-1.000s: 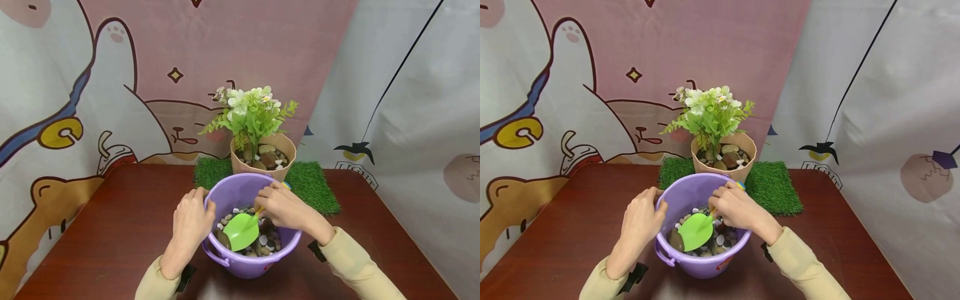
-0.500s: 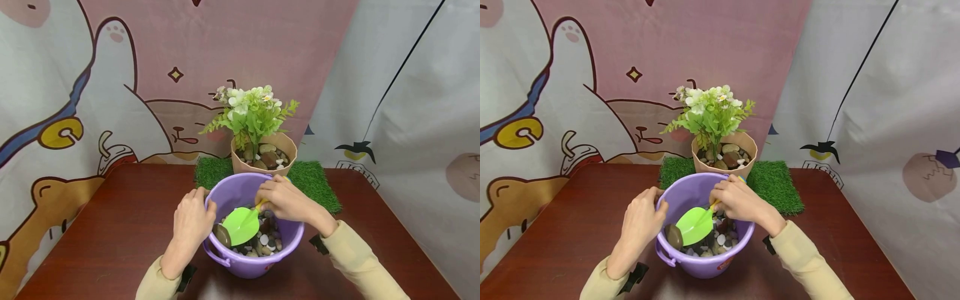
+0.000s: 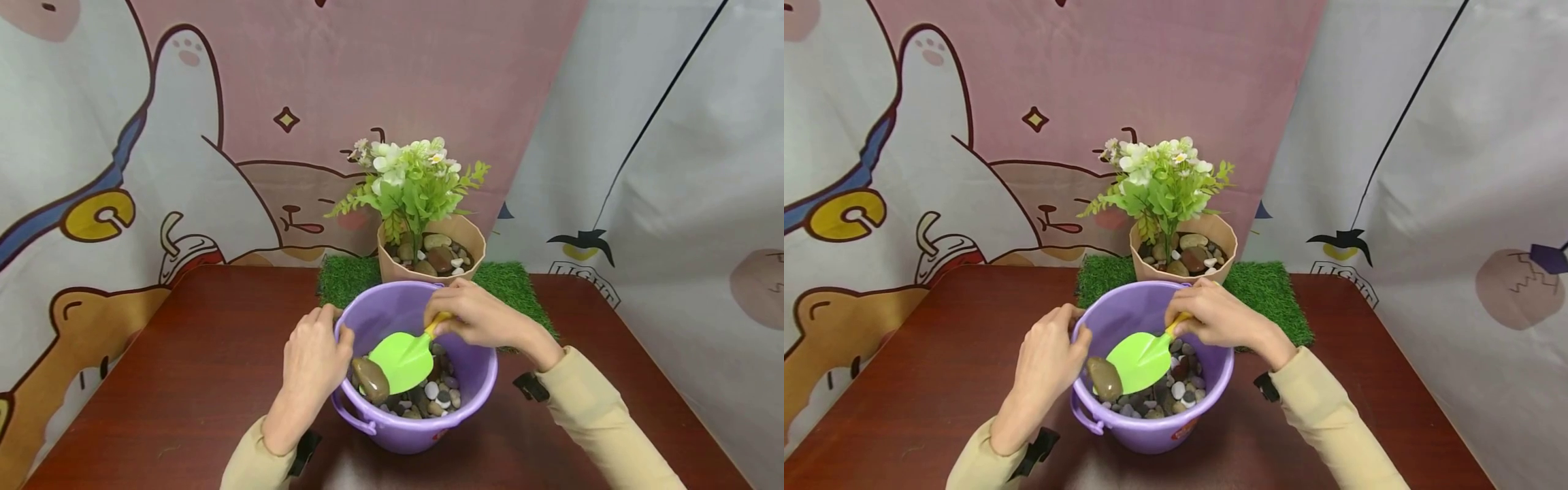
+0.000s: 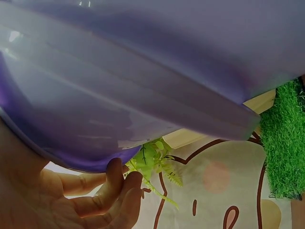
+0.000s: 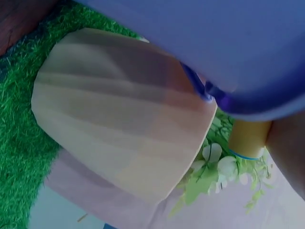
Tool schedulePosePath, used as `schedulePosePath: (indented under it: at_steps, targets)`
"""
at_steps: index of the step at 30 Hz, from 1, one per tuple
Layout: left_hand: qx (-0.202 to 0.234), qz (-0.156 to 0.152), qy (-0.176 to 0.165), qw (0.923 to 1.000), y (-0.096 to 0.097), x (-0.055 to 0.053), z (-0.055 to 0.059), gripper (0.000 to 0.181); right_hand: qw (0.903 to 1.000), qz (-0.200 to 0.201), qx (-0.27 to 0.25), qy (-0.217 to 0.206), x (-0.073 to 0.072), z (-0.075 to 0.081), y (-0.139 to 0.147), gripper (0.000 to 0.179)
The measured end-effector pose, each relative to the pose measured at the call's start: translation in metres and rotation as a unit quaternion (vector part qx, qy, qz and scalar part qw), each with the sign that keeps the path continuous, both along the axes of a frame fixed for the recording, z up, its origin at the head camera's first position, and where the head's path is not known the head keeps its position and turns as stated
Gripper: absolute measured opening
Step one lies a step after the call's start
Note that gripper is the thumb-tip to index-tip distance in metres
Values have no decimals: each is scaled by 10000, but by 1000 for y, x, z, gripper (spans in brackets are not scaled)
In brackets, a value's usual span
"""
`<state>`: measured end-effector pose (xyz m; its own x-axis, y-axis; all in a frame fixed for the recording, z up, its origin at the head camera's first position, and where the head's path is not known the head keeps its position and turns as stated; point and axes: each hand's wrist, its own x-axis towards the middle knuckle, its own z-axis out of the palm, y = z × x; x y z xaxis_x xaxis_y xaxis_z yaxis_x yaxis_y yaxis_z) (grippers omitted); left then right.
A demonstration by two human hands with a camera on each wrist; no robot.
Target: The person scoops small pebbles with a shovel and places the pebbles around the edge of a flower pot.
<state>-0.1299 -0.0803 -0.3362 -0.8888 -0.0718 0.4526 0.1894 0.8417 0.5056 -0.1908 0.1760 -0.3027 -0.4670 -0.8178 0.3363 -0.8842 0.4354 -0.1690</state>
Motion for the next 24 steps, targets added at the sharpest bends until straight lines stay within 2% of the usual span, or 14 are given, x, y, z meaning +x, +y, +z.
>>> schedulePosePath:
  at_steps: [4, 11, 16, 24]
  targets:
    - [-30, -2, -32, 10000, 0, 0, 1, 21, 9999, -156, -50, -52, 0, 5, 7, 9]
    - [-55, -8, -70, 10000, 0, 1, 1, 22, 9972, -664, -159, 302, -3, 19, 24, 11]
    - [-48, -12, -73, 10000, 0, 0, 1, 21, 9904, -1337, -5, 362, -5, 30, 36, 11]
    - [-15, -45, -53, 10000, 0, 0, 0, 20, 9776, -1943, 157, 795, -18, 48, 49, 6]
